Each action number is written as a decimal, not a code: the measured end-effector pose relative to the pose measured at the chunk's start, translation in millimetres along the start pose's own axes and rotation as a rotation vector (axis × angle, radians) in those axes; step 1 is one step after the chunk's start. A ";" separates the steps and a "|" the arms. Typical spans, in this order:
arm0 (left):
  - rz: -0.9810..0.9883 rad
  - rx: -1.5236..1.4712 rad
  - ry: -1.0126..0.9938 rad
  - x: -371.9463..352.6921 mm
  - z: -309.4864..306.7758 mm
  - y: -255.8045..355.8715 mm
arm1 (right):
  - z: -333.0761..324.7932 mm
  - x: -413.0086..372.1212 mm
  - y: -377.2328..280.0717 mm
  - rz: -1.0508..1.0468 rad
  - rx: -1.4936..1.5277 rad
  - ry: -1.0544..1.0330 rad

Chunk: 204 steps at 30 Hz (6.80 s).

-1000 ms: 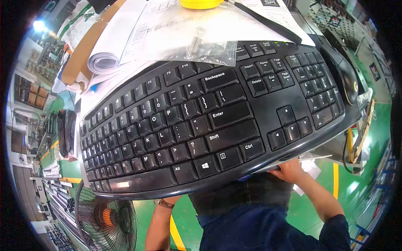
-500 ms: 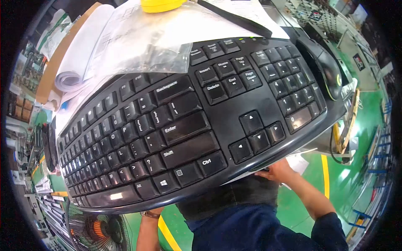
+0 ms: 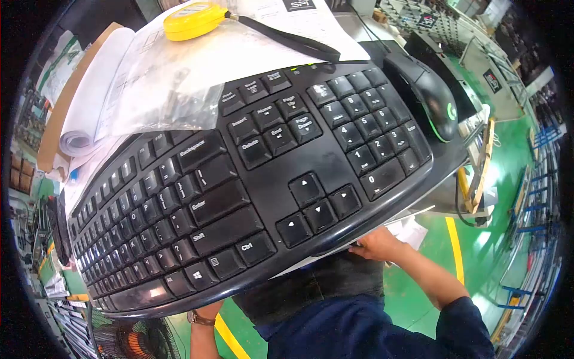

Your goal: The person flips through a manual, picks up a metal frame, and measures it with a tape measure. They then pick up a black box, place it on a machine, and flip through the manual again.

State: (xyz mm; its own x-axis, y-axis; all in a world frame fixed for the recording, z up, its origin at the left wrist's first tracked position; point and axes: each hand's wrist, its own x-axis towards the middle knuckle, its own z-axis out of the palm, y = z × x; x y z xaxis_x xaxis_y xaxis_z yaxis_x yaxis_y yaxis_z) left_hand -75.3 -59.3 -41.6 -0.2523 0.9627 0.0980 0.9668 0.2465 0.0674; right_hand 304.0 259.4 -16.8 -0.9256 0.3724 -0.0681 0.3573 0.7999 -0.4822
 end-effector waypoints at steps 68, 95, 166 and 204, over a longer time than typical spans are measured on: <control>0.032 -0.288 -0.224 -15.8 7.5 -11.9 | -17.4 -17.0 10.4 0.177 0.146 0.119; 0.009 -0.490 0.036 45.2 -63.4 49.3 | -284.4 313.8 -163.8 -0.066 -0.353 0.450; -0.243 -0.556 -0.219 53.8 -39.8 37.0 | -105.3 -85.1 112.6 0.429 0.406 -0.053; -0.288 -0.564 -0.146 53.6 -27.7 34.0 | -120.7 -89.0 87.3 0.364 0.322 0.034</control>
State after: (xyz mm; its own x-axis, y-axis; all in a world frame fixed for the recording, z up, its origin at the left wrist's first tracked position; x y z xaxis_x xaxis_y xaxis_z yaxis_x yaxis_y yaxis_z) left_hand -57.0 -2.5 -6.6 -0.4516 0.8820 -0.1349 0.6815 0.4386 0.5858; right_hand 432.7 352.9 52.6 -0.7410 0.6205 -0.2565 0.5954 0.4306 -0.6783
